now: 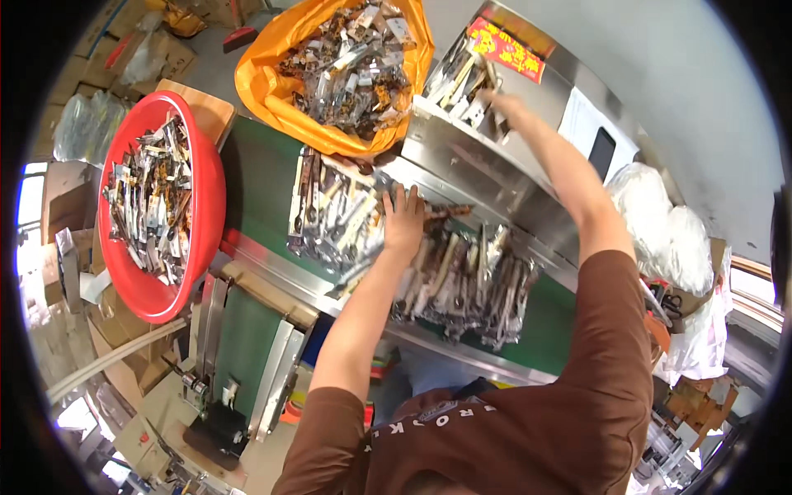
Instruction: Sorting metal hardware pins from a conveyor belt into bags, sealing them with tape, and packing black electronic cases into a large lined bin.
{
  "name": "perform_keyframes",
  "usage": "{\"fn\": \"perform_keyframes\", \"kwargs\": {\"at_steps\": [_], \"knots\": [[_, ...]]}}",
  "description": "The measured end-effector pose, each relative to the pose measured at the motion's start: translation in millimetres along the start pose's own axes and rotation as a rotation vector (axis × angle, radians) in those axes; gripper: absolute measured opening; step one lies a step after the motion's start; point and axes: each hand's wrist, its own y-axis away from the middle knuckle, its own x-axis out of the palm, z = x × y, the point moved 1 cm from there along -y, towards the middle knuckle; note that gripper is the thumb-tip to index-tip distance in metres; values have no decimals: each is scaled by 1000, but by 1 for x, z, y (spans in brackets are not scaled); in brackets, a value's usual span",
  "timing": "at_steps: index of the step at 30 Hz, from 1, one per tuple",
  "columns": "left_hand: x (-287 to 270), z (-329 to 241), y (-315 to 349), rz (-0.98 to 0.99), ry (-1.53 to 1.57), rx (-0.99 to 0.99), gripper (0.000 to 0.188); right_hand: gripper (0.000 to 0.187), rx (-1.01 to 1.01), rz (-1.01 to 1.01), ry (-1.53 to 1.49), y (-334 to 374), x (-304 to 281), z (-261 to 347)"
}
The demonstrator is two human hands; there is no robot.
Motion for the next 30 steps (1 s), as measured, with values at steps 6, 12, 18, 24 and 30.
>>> {"fn": "perform_keyframes", "kwargs": {"at_steps": [6, 12, 18, 24, 30], "knots": [[-54, -56, -4, -86, 215, 158, 31, 40, -31, -109, 111, -36, -67, -54], [-94, -31, 102, -50, 1017, -500, 30, 18, -812, -527, -568, 178, -110, 84], [-84, -38, 164, 82, 1351, -724, 23, 61, -235, 191, -896, 363, 14, -21], [-112, -50, 241, -110, 2458, -921, 50, 38, -244, 11, -417, 477, 130, -85], [-102, -39, 492, -1036, 1367, -1334, 23, 67, -1014, 950, 325, 622, 214, -126]]}}
